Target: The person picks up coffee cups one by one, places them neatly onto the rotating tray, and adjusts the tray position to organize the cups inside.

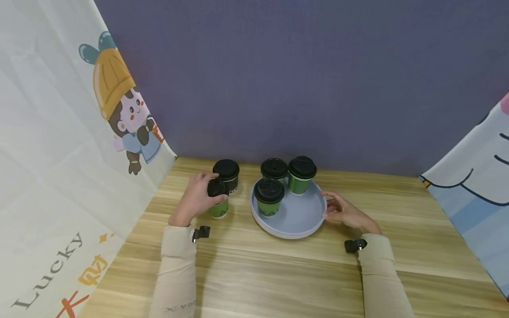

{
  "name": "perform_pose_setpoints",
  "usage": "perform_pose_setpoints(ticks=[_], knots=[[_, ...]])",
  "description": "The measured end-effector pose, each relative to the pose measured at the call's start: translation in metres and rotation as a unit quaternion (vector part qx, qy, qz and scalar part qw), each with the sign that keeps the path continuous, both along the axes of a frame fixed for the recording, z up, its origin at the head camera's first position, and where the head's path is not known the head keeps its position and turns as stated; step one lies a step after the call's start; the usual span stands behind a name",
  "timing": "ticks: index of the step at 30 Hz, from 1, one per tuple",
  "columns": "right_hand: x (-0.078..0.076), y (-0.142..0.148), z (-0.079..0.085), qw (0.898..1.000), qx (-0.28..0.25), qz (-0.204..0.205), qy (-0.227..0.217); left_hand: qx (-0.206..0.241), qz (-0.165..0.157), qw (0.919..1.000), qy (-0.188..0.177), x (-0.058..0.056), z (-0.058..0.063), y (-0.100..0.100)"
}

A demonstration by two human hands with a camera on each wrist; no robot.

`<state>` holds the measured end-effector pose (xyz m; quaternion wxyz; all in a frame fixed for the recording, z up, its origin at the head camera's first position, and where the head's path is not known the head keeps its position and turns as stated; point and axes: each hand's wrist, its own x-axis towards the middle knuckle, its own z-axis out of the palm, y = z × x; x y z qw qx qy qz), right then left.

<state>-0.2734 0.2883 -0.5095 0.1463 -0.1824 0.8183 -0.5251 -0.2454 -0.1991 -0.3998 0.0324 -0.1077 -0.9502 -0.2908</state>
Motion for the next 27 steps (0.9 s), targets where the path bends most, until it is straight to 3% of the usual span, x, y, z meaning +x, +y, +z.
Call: perform_pose_setpoints(ticks=[4,10,18,27], knots=[[0.001,-0.003,-0.001,1.0,-0.004,0.003,0.003,-0.014,-0.006,0.9994,-0.03,-0.002,-0.003,-0.002],[0.002,-0.005,-0.001,1.0,0.008,-0.005,0.001,-0.023,-0.006,0.9987,-0.046,-0.002,-0.003,-0.004],[0.001,-0.013,-0.001,0.997,0.02,-0.073,-0.005,-0.023,-0.002,0.9977,-0.063,-0.003,-0.004,-0.006],[0.001,-0.023,0.004,0.993,0.003,-0.118,-0.02,-0.019,-0.008,0.999,-0.039,-0.004,-0.002,-0.006]])
